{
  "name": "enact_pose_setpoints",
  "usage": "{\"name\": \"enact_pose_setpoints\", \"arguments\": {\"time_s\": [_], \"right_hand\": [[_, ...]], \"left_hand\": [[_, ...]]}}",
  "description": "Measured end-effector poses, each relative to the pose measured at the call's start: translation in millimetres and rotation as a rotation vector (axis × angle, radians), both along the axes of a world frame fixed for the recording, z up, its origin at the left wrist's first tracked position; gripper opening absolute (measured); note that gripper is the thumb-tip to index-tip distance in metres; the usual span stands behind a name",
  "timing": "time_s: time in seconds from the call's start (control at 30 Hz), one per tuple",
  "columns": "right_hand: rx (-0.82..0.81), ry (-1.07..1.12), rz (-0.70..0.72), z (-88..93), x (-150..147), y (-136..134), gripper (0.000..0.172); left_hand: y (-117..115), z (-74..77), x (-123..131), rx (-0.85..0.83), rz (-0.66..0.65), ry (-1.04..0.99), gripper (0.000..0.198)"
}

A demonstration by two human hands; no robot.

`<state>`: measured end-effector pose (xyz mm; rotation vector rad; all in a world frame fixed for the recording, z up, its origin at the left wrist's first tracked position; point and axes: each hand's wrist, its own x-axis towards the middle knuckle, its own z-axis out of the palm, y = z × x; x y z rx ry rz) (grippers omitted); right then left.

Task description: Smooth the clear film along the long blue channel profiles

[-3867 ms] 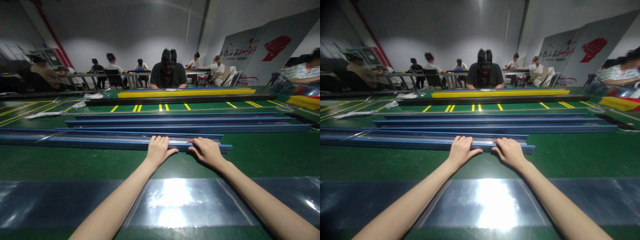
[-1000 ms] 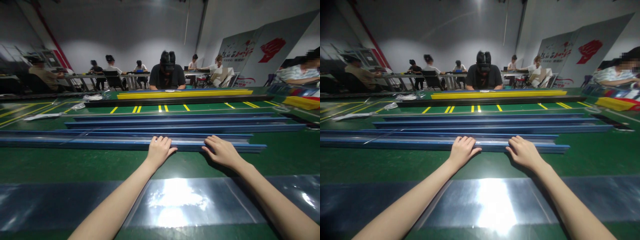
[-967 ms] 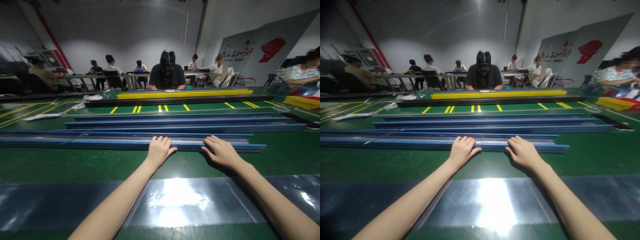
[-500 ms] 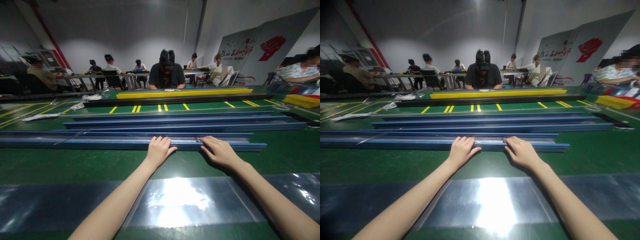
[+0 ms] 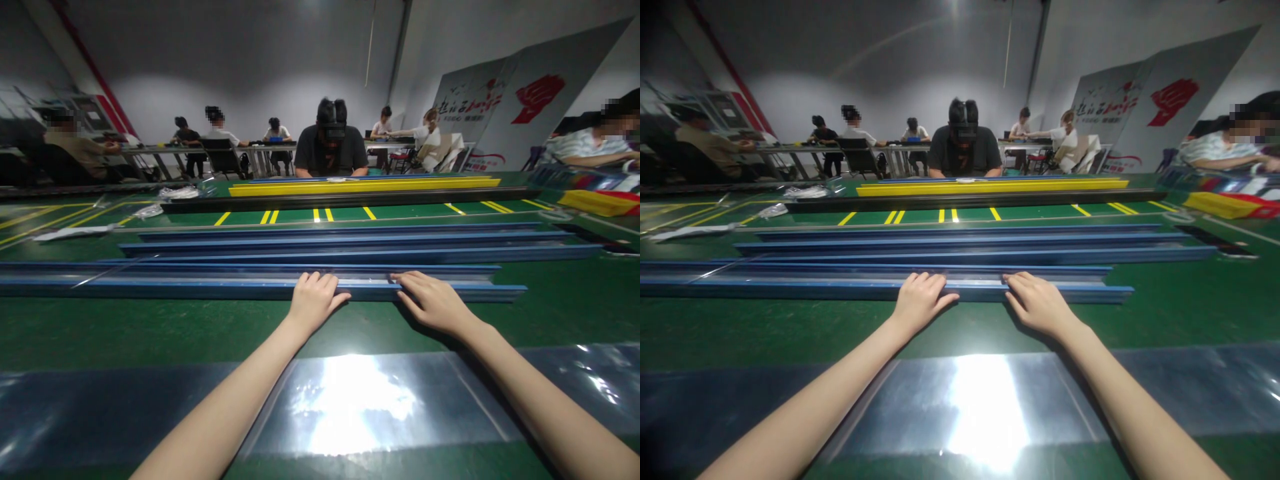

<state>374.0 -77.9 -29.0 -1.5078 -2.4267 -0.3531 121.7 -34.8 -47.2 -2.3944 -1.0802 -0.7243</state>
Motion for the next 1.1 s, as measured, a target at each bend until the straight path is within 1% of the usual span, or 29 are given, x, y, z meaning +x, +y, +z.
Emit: {"name": "enact_pose_setpoints", "arguments": {"time_s": [0.37, 0.6, 1.1], "right_hand": [[0.014, -0.001, -0.035, 0.6, -2.7, -0.5, 0.035], [0.049, -0.021, -0.03, -2.8, -1.5, 1.4, 0.036], [0.016, 0.011, -0.047, -1.8, -2.2, 1.0, 0.036]], "left_hand": [[0.8, -0.7, 0.6, 0.008, 0.008, -0.01, 0.036], [0.2, 0.7, 0.1, -0.034, 0.02, 0.009, 0.037], [-0.4, 0.7, 0.4, -0.03, 0.024, -0.001, 0.036]]}}
